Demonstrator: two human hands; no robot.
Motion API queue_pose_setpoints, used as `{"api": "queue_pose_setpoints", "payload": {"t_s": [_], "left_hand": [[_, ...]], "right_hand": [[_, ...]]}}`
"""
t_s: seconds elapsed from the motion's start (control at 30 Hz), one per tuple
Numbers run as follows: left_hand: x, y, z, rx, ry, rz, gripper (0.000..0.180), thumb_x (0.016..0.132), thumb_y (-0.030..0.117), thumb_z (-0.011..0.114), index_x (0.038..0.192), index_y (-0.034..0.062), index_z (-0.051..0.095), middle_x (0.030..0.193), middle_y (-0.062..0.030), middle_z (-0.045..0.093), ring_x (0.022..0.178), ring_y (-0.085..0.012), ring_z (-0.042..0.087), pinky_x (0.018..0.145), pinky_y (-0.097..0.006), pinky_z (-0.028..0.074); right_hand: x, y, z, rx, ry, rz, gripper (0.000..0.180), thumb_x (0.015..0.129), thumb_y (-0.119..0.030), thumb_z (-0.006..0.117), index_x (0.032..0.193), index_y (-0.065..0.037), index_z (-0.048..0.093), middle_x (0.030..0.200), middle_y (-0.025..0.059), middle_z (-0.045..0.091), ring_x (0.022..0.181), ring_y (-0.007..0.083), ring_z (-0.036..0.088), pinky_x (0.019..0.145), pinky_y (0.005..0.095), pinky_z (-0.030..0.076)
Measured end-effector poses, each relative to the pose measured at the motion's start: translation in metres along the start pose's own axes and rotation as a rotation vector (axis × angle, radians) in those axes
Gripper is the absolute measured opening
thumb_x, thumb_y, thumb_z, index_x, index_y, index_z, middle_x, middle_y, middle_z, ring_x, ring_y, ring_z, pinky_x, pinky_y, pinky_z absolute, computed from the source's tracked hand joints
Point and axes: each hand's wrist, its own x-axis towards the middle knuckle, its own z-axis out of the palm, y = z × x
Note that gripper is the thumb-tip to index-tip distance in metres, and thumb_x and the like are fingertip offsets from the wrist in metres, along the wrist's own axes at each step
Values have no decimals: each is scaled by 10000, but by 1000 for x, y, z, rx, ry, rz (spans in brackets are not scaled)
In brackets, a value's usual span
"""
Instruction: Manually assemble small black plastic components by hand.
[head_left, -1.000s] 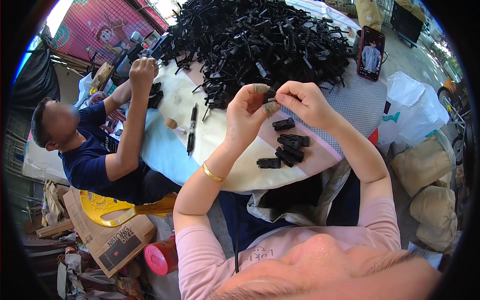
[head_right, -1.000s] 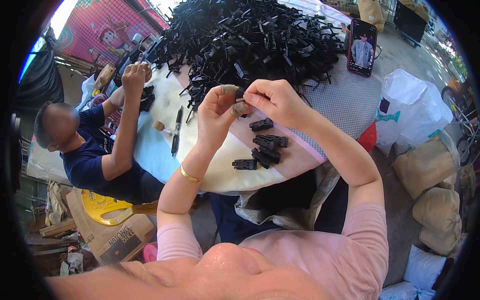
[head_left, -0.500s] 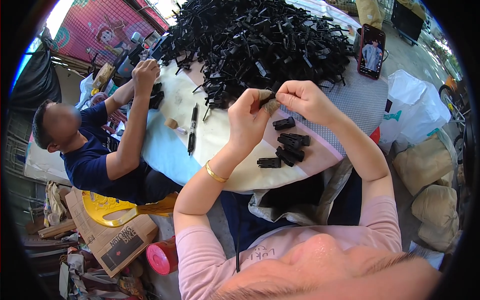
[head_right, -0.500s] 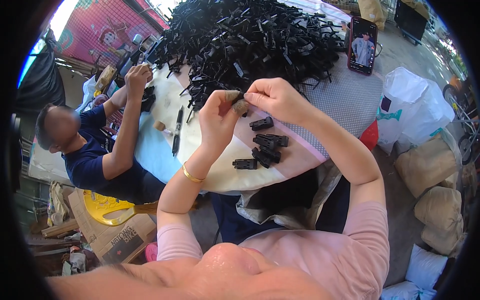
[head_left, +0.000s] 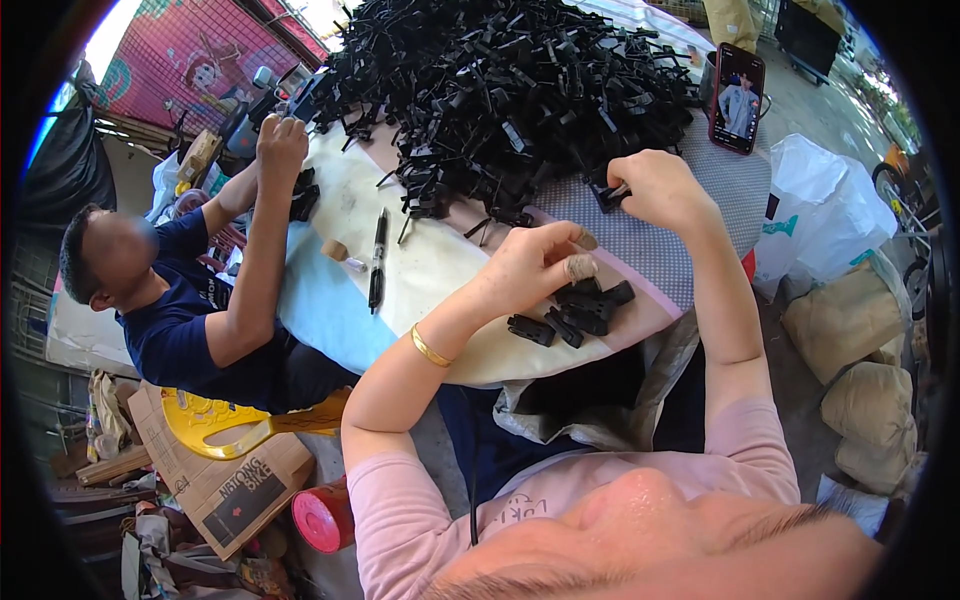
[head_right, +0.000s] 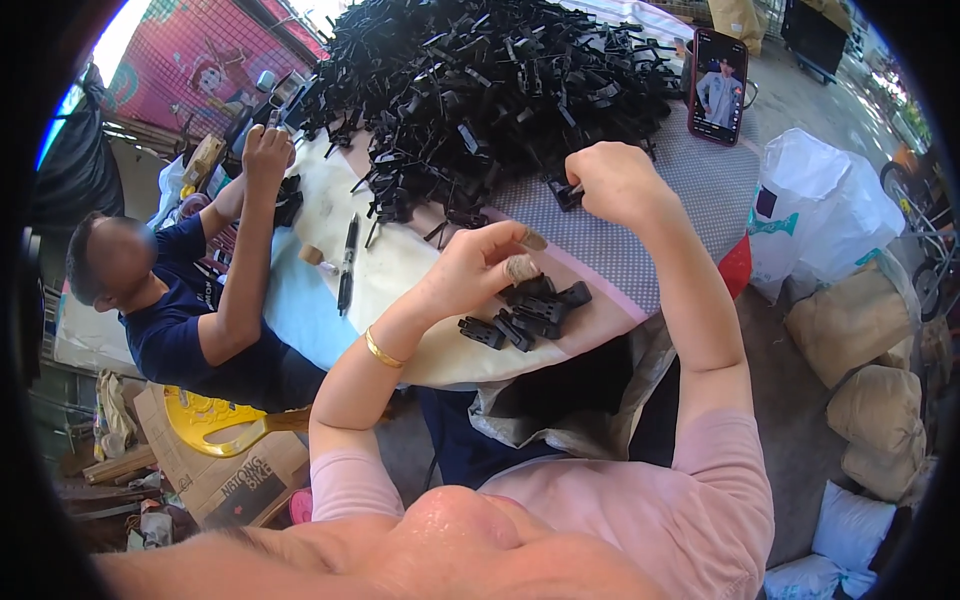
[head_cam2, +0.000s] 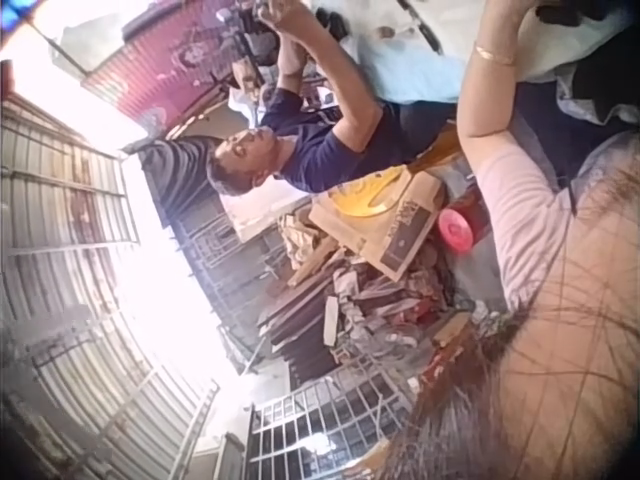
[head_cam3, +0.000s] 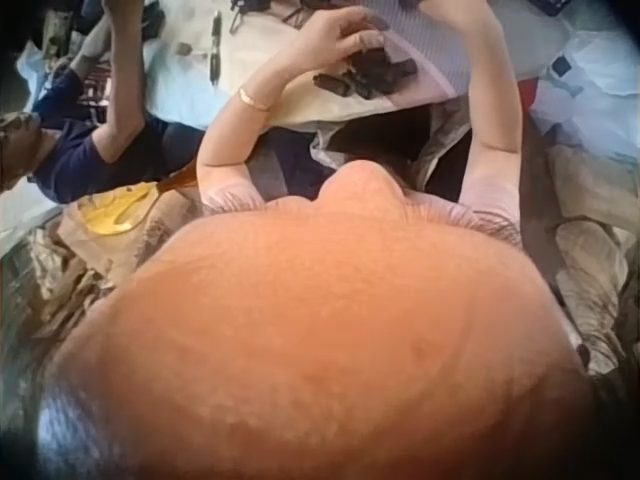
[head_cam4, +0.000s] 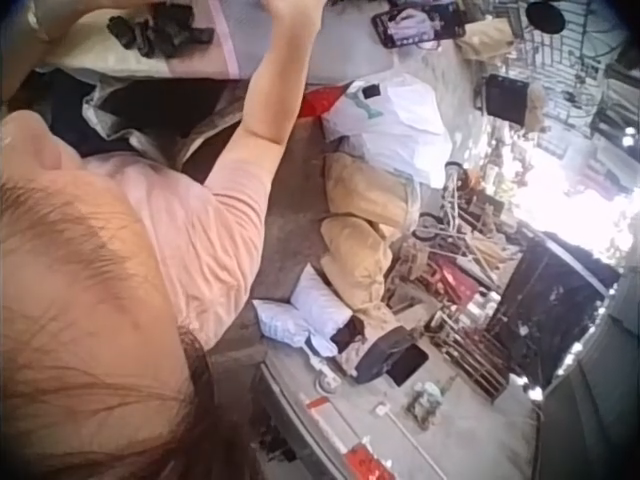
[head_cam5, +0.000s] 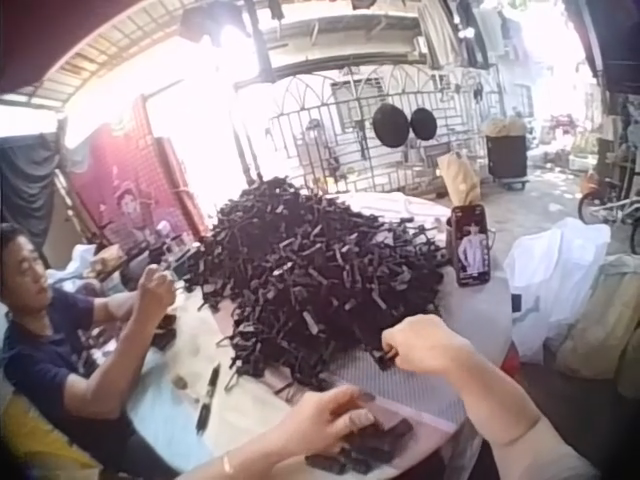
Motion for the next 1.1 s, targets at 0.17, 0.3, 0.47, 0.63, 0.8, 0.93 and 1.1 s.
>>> {"api": "queue_pose_setpoints", "payload": {"t_s": [0.17, 0.3, 0.47, 0.63, 0.8, 0.93, 1.1], "left_hand": [[6, -10, -2, -9, 319, 50, 379, 760, -15, 629, 1099, 4, 462, 1005, -67, 557, 846, -98, 546, 746, -233, 479], [10, -15, -6, -147, 405, 186, 591, 706, -31, 671, 1211, 8, 367, 1110, -98, 515, 955, -149, 534, 815, -274, 474], [8, -7, -8, -255, 443, 220, 670, 712, -19, 660, 1280, -30, 304, 1113, -97, 523, 1003, -154, 527, 884, -278, 434], [5, -1, -8, -240, 403, 329, 685, 714, -9, 637, 1293, -25, 271, 1204, -109, 444, 1048, -156, 504, 902, -281, 417], [6, 0, -5, -288, 414, 325, 608, 759, -27, 620, 1270, -11, 290, 1254, -108, 389, 1076, -162, 483, 897, -284, 428], [6, -2, -11, -461, 448, 313, 473, 776, -35, 606, 1187, 2, 375, 1139, -89, 497, 1021, -153, 526, 823, -258, 465], [7, -5, -16, -558, 499, 245, 321, 772, -61, 590, 1067, 6, 482, 943, -57, 592, 882, -129, 583, 715, -223, 487]], "right_hand": [[7, -12, -3, 515, -3, -120, 218, 636, -102, 667, 818, 7, 617, 671, 88, 609, 609, 132, 577, 568, 250, 450], [9, -30, 4, 861, 21, -90, 258, 693, -126, 686, 854, 58, 606, 657, 33, 592, 591, 47, 495, 528, 200, 402], [11, -43, 13, 1079, -27, -47, 227, 772, -142, 650, 888, 48, 611, 668, 0, 576, 600, 27, 483, 518, 183, 386], [10, -51, 19, 1119, 92, -14, 276, 758, -205, 667, 856, 49, 624, 685, 63, 617, 624, 85, 555, 562, 211, 444], [10, -55, 22, 1052, 114, 10, 264, 762, -209, 667, 859, 32, 623, 696, 52, 619, 624, 86, 558, 566, 209, 442], [11, -55, 21, 1303, 118, -16, 232, 819, -206, 605, 873, 19, 620, 700, 27, 609, 623, 63, 541, 551, 187, 425], [6, -53, 16, 1258, 134, -88, 179, 858, -131, 534, 893, 21, 622, 708, 13, 600, 627, 41, 512, 546, 174, 411]]}}
